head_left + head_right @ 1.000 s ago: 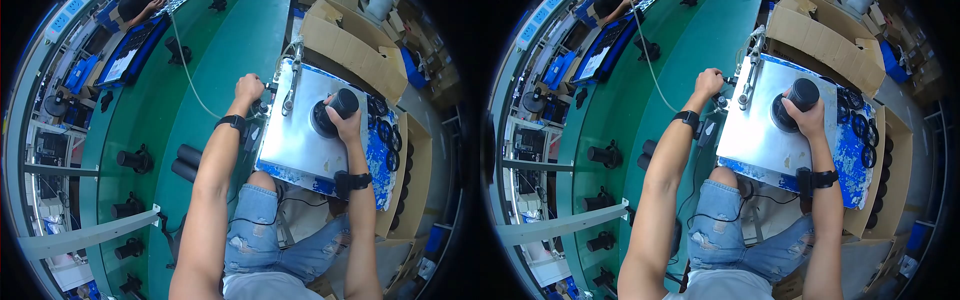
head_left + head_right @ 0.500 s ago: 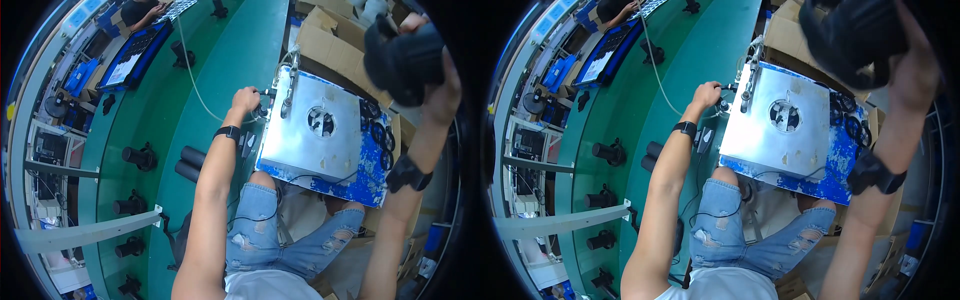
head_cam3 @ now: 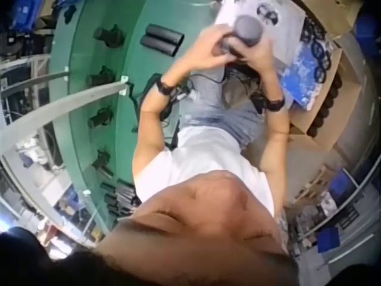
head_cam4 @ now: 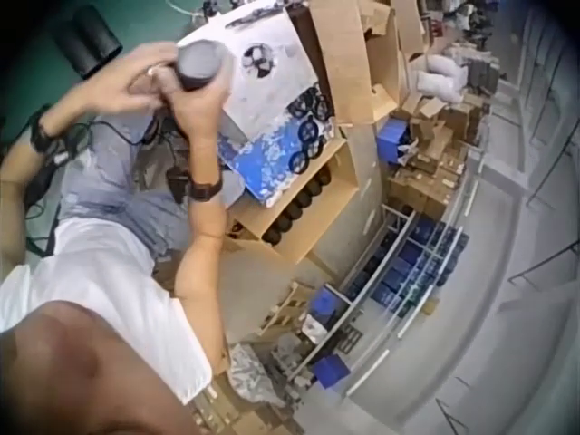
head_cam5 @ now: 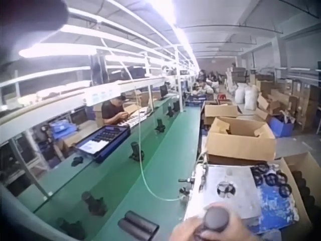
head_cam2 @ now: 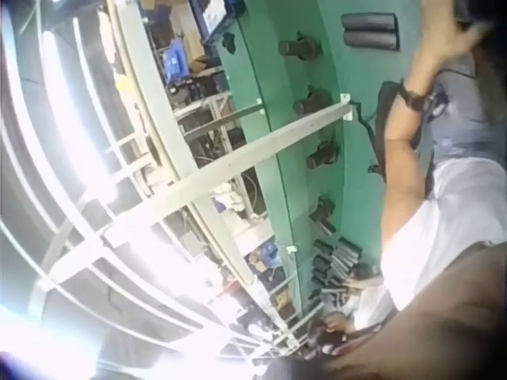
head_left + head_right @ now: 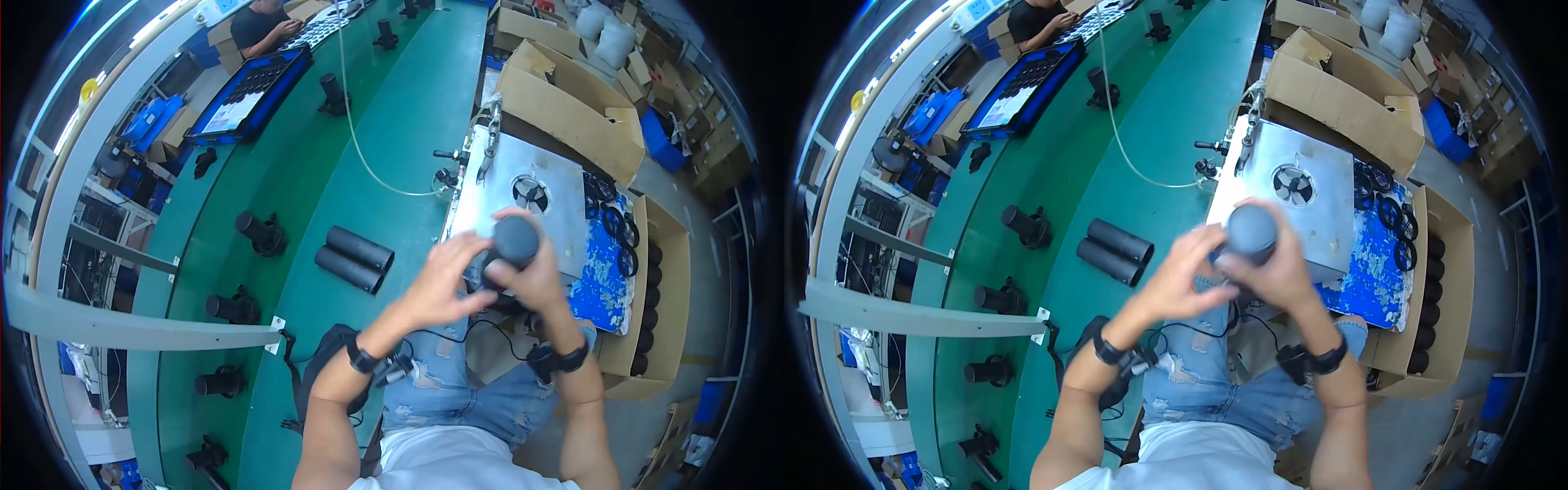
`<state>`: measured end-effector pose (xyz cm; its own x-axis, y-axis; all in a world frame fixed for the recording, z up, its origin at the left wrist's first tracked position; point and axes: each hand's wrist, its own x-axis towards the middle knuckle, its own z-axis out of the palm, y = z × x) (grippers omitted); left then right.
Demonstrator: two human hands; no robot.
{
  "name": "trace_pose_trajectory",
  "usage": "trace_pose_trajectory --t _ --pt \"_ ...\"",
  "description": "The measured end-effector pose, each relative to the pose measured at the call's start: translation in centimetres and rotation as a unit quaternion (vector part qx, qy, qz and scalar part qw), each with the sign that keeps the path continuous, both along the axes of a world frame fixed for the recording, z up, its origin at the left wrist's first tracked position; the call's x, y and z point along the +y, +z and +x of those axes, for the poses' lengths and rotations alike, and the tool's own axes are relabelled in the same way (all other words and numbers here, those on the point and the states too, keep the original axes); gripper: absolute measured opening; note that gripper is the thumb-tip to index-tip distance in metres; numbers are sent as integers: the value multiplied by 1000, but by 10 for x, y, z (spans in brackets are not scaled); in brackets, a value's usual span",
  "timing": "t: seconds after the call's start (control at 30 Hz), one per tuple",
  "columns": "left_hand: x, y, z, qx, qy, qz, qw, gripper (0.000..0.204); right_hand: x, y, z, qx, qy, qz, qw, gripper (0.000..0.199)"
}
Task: Assembling fan units by pressing blades into housings using a manual press machine.
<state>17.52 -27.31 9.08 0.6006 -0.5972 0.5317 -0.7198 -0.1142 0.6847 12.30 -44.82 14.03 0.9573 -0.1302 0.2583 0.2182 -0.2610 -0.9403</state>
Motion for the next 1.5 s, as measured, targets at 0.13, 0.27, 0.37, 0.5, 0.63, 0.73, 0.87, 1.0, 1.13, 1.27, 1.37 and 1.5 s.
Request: trace_pose_trajectory --t 0.13,0.27,0.37,0.5,0.63,0.73,0.87,1.0,1.13,1.27,1.37,1.5 --pt "32 -16 -18 170 24 -23 985 73 35 -23 -17 -64 94 -110 987 68" --pt "83 0 66 153 241 -116 951 69 -13 -30 -64 61 -92 -161 981 62" --pt "110 -13 175 74 354 -147 920 67 -105 -94 -121 82 -156 -58 983 39" --pt "167 -41 254 115 525 -38 842 71 -161 -144 -192 144 -247 -39 957 32" --pt "181 -86 279 169 607 97 771 74 -202 -175 -258 199 -333 6 922 34" --pt "170 -100 289 181 618 93 760 74 -227 -181 -289 228 -361 -59 902 35" --pt "146 -88 298 103 510 94 849 53 -240 -154 -244 194 -361 -67 910 20" --pt "195 -82 266 -191 543 96 812 62 -276 -177 -133 240 -343 -238 876 25" --pt "94 -40 138 -30 284 69 956 47 -327 -180 -114 315 -396 -323 800 41" --pt "45 -27 32 -11 132 110 985 44 -396 -239 -156 389 -532 -349 667 55" --pt "46 -40 -15 87 143 128 978 36 -397 -254 -147 357 -560 -323 675 51" --pt "61 -66 -41 161 124 124 971 30 -365 -234 -144 344 -483 -323 738 30"
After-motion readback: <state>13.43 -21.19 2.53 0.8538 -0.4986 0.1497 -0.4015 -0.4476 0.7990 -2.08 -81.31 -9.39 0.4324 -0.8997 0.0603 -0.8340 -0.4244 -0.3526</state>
